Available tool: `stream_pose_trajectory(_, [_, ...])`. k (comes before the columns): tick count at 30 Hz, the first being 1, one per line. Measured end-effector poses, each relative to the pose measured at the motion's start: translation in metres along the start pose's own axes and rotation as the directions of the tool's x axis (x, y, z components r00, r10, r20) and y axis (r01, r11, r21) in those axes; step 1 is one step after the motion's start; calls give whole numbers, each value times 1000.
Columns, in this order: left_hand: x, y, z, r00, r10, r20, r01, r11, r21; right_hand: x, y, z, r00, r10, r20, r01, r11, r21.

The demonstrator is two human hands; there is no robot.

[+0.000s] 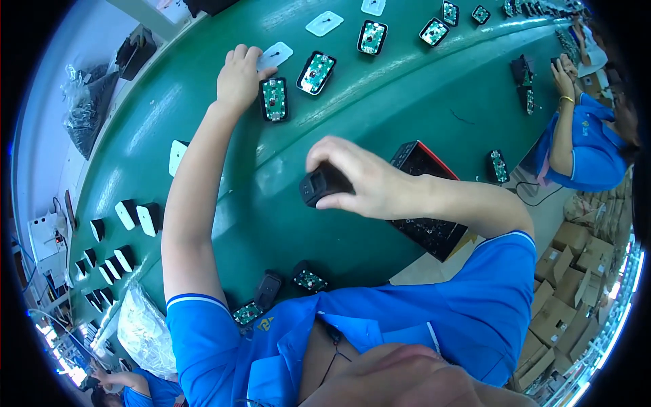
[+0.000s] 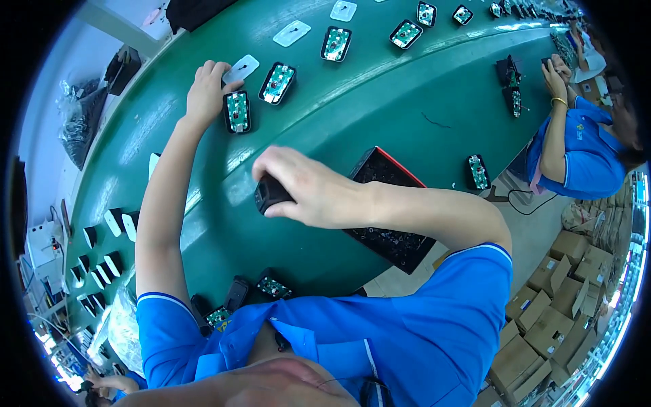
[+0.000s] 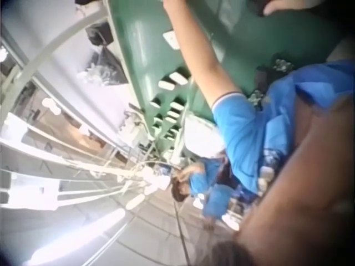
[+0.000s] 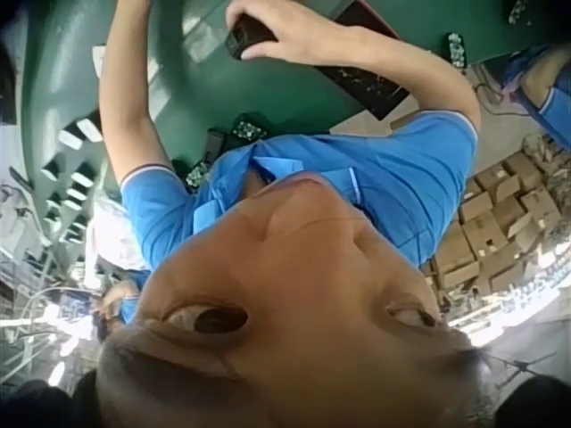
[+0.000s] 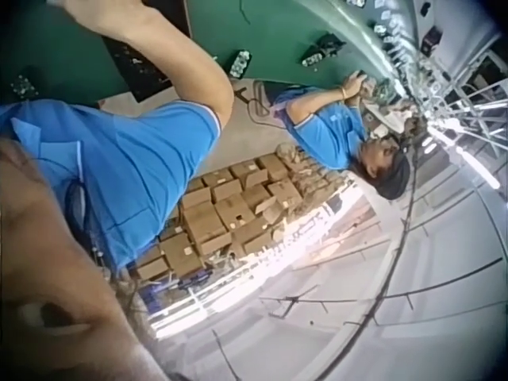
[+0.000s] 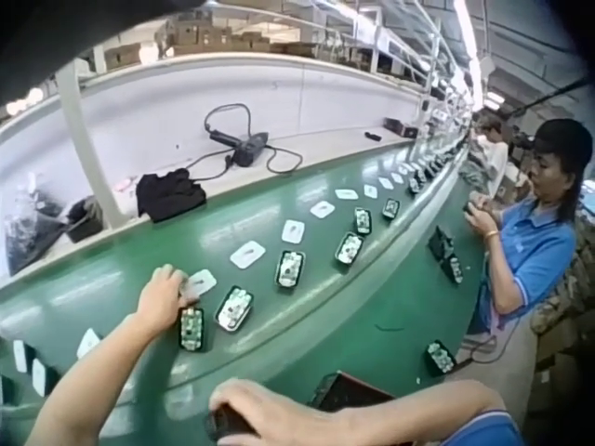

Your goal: Assembling electronic device components by attaching plastic covers to circuit boards on an assembly line.

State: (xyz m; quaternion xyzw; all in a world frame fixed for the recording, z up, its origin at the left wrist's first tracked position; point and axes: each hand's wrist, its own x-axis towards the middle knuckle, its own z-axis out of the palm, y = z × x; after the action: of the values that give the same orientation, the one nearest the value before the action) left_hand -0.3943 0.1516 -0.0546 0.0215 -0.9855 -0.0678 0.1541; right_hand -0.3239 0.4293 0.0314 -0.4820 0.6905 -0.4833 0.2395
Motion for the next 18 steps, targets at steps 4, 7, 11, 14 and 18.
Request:
stream_pose_trajectory(4, [-6, 0, 2, 996, 43, -84, -43, 999, 3, 4, 19, 7, 978, -135, 156, 187, 901, -393])
stream_pose_trajectory(7, [-9, -4, 5, 988, 68, -137, -68, 998, 4, 4, 21, 7, 958, -126, 256, 255, 779, -572])
stream_pose_trajectory(11, [-11, -13, 7, 970, 109, -219, -102, 994, 40, 7, 9, -6, 941, -76, 330, 302, 628, -717])
stream_pose_trajectory(14, [-7, -9, 6, 986, 6, -168, 9, 996, 87, 38, -13, -28, 947, -249, 205, 323, 721, -614])
stream_pose_trajectory(18, [-12, -13, 10, 978, -99, -186, 110, 993, 51, 111, 2, -64, 915, -316, -252, 148, 842, -518])
